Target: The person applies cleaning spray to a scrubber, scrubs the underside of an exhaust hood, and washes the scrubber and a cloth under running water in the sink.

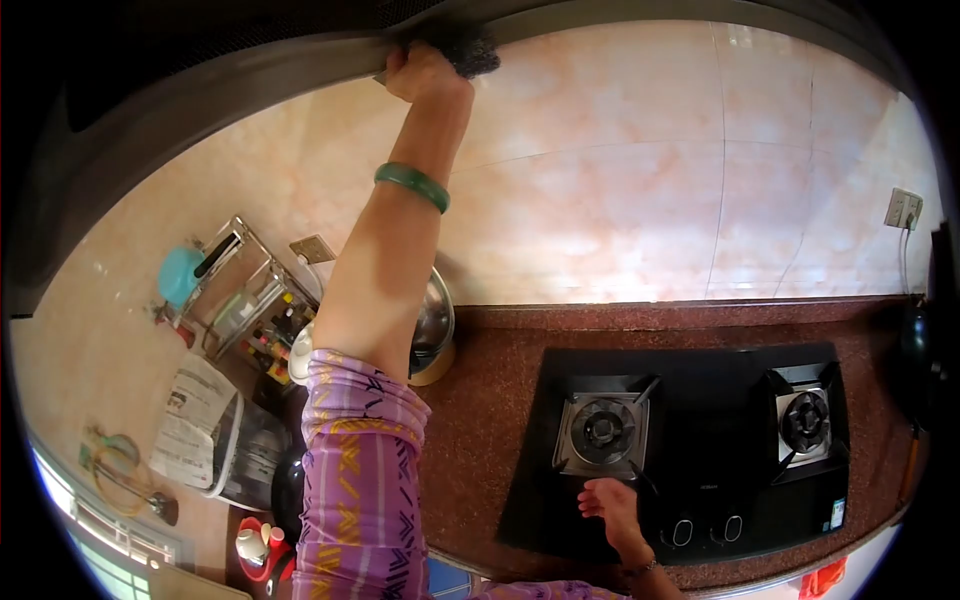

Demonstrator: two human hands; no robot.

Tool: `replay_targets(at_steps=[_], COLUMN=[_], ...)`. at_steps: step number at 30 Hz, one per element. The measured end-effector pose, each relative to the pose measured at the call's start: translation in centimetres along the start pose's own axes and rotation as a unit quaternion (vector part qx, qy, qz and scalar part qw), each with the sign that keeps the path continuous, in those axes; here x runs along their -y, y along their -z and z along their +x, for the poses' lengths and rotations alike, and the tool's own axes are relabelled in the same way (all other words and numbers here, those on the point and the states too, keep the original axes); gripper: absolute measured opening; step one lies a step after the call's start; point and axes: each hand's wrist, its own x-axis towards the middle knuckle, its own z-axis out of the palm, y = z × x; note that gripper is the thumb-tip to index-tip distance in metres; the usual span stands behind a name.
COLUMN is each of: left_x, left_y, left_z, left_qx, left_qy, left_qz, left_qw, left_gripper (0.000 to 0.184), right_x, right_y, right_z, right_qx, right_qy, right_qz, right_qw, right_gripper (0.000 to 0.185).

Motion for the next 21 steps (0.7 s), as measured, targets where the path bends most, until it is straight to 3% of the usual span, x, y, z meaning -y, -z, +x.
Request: replay_targets(at_steps=[3,5,7,10,16,21], left_x=[1.9,2.8,4.7,5.7,1.2,-3.2], left_y=[-0.8,-3.0,-3.7,-4.3,-1.0,2.7], left_z=[-1.3,-4.7,-5.4,-5.0,-1.1,4.0], left_qx=[0.060,0.028,0.096,0.067,0.059,0.063], left_qy=[0.030,0.024,0.006,-0.021,-0.038,-0.076], left_qz=[-0.076,-0.097,0.064,0.099,0.124,0.236], left_qw=[0.995,0.995,0.993,0.993,0.990,0.967], left_gripper=[0.035,0.035,0.043,0.030,0.031,0.035], right_x=[0.2,0.3,0.2,-0.1,-1.2,-1.3], right_y=[0.6,0.8,1.0,1.1,0.3,-1.5], right_z=[0.0,0.0,0.1,0.1,0.1,0.5], right_qx=[-0.014,-0.021,-0.028,-0.038,-0.004,0.025], right_qy=[0.006,0.007,0.000,0.008,0.010,-0.017], right_qz=[-0.001,0.000,-0.022,-0.004,0.011,0.003], right_qw=[1.000,1.000,0.999,0.999,1.000,1.000], right_gripper=[0.023,0.023,0.024,0.025,0.024,0.022])
